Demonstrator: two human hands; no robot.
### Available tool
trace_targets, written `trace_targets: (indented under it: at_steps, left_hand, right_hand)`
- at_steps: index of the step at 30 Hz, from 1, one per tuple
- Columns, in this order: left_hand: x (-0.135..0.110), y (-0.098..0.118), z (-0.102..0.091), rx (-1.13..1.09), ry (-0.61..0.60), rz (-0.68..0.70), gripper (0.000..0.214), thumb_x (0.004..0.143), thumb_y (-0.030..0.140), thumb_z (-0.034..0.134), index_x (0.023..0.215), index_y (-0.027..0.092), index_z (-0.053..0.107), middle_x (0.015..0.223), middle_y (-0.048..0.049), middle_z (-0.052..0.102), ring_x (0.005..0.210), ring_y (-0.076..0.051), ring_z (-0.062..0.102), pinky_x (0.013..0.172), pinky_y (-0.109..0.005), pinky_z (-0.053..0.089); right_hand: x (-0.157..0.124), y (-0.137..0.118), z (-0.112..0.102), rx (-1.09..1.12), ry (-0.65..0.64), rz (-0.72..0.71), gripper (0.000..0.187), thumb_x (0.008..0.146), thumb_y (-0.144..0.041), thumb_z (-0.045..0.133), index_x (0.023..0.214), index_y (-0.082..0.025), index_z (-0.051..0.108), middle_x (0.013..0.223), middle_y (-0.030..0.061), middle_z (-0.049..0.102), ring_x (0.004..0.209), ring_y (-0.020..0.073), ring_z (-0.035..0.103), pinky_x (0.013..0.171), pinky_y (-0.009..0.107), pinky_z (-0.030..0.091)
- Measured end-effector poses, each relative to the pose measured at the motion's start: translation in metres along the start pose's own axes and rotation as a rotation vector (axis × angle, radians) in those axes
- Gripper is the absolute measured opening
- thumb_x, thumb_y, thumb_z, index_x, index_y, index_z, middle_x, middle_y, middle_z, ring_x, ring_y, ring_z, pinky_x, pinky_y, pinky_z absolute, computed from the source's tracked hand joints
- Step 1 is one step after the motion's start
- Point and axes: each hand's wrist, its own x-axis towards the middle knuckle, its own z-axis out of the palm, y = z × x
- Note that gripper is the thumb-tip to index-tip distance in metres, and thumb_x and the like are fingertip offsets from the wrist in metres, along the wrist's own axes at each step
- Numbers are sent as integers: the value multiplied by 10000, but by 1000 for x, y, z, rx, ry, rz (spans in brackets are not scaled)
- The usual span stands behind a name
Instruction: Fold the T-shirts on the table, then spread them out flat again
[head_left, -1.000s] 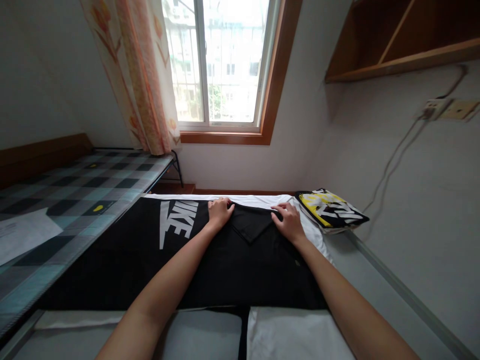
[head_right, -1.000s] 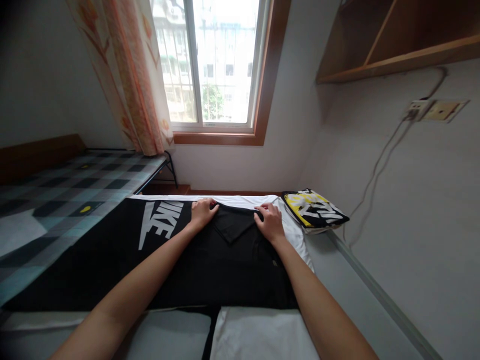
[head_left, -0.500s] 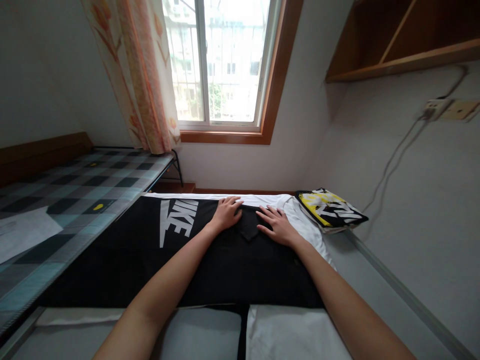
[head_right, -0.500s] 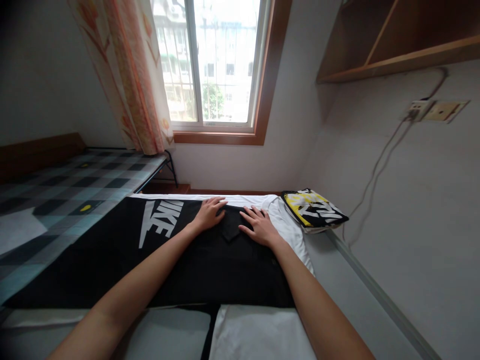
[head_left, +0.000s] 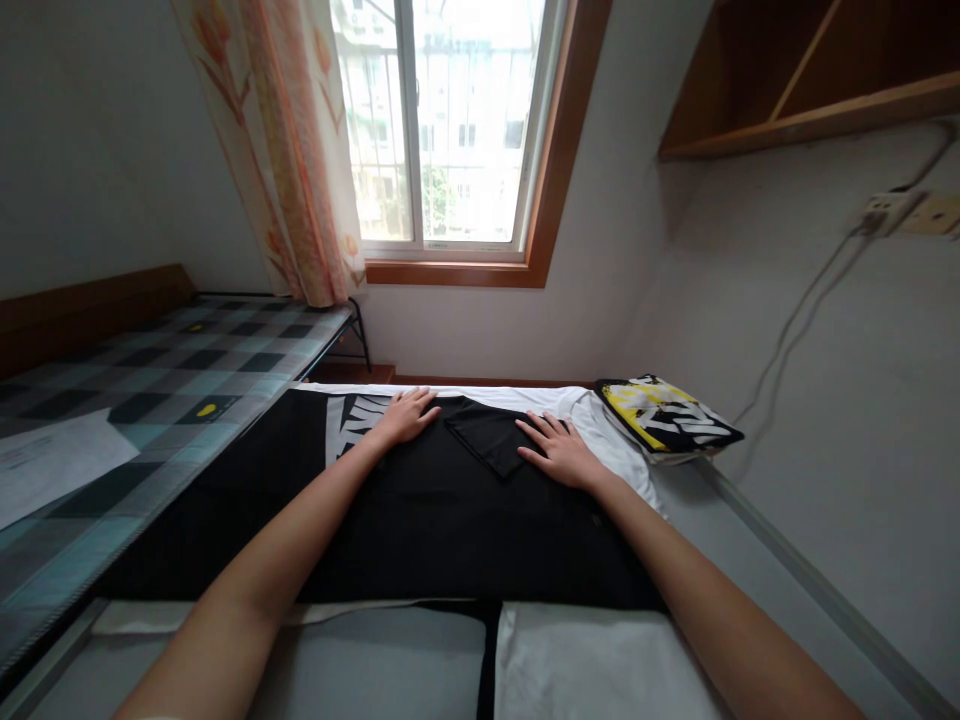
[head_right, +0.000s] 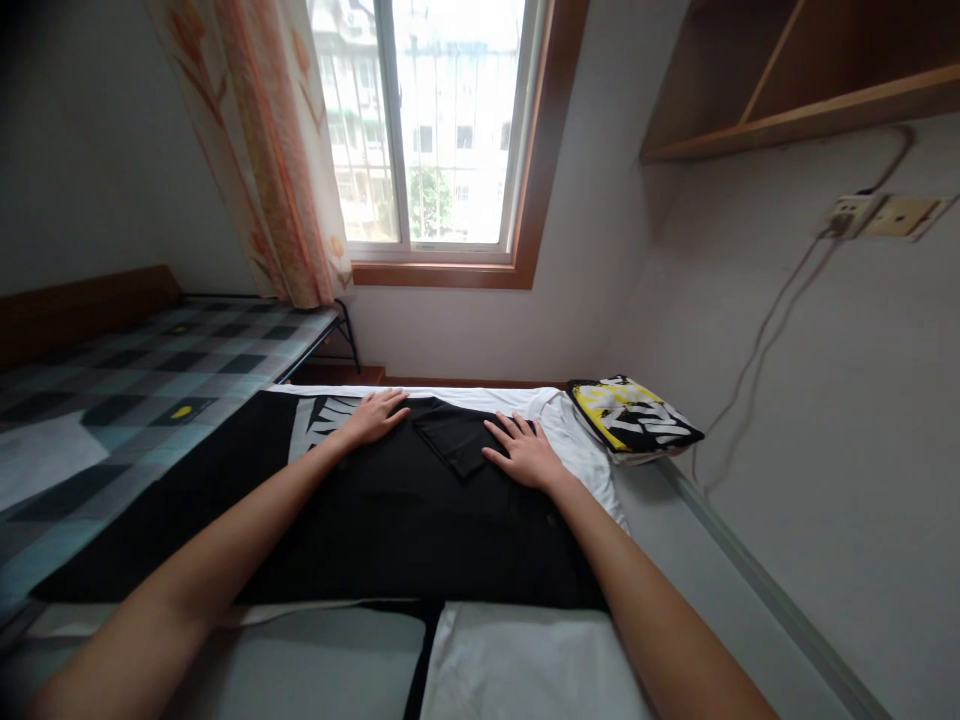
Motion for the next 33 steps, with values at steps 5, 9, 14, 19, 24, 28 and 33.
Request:
trace_targets:
  at_steps: [5, 9, 14, 19, 24, 28, 33]
  left_hand:
    - [-39, -98, -30, 136, 1, -175, 453, 975, 377, 295, 1332, 227, 531, 1447, -88, 488, 1351, -247, 410, 1118, -483, 254]
    - [-65, -157, -50, 269, -32, -285, 424, 922, 246, 360, 1285, 209, 575, 1387, -117, 543, 1283, -291, 475, 1092, -533, 259]
    - [-78, -188, -69, 332, -39, -356, 488, 820, 144, 432, 1281, 205, 582, 1333, -138, 577, 1220, -318, 518, 1027, -527, 324]
    - [-88, -183, -89, 376, 57, -291, 341, 822, 223, 442, 1042, 189, 700, 1140, -136, 671, 1128, -331, 551, 986, -535, 325]
    - [-126, -173, -109, 320, 130, -207, 319, 846, 275, 431, 1003, 214, 702, 1080, -107, 684, 1061, -291, 589, 987, -502, 328]
    - [-182, -176, -120, 302, 160, -70, 334, 873, 287, 413, 1033, 185, 687, 1086, -111, 669, 1028, -263, 597, 960, -461, 369]
    - [-248, -180, -116, 327, 144, 51, 377, 874, 238, 354, 990, 222, 712, 1026, -78, 689, 960, -220, 602, 956, -393, 398]
  right_hand:
    - [3, 7, -4, 121, 98, -11, 640, 938, -580, 336, 1488, -254, 362, 1511, 83, 396, 1365, 305, 372, 1115, 522, 278]
    - [16, 24, -12, 140, 140, 166, 458, 964, -357, 368, 1360, -207, 545, 1340, 124, 572, 1213, 299, 528, 1000, 467, 409]
    - [32, 41, -24, 101, 59, 261, 257, 834, -292, 609, 1046, -214, 733, 1107, 107, 693, 1053, 282, 618, 857, 374, 472]
    - [33, 41, -29, 153, 62, 321, 141, 787, -224, 635, 898, -200, 718, 980, 79, 730, 926, 241, 660, 747, 325, 467]
    - [6, 39, -39, 137, 235, 200, 104, 810, -228, 600, 893, -215, 661, 915, 54, 728, 861, 220, 660, 775, 348, 451]
    - [-42, 33, -48, 54, 436, -29, 118, 876, -248, 534, 918, -196, 631, 945, 81, 701, 925, 244, 629, 858, 399, 422]
    - [-103, 24, -36, -45, 368, -212, 118, 893, -219, 522, 923, -209, 635, 914, 71, 675, 890, 233, 601, 849, 384, 428]
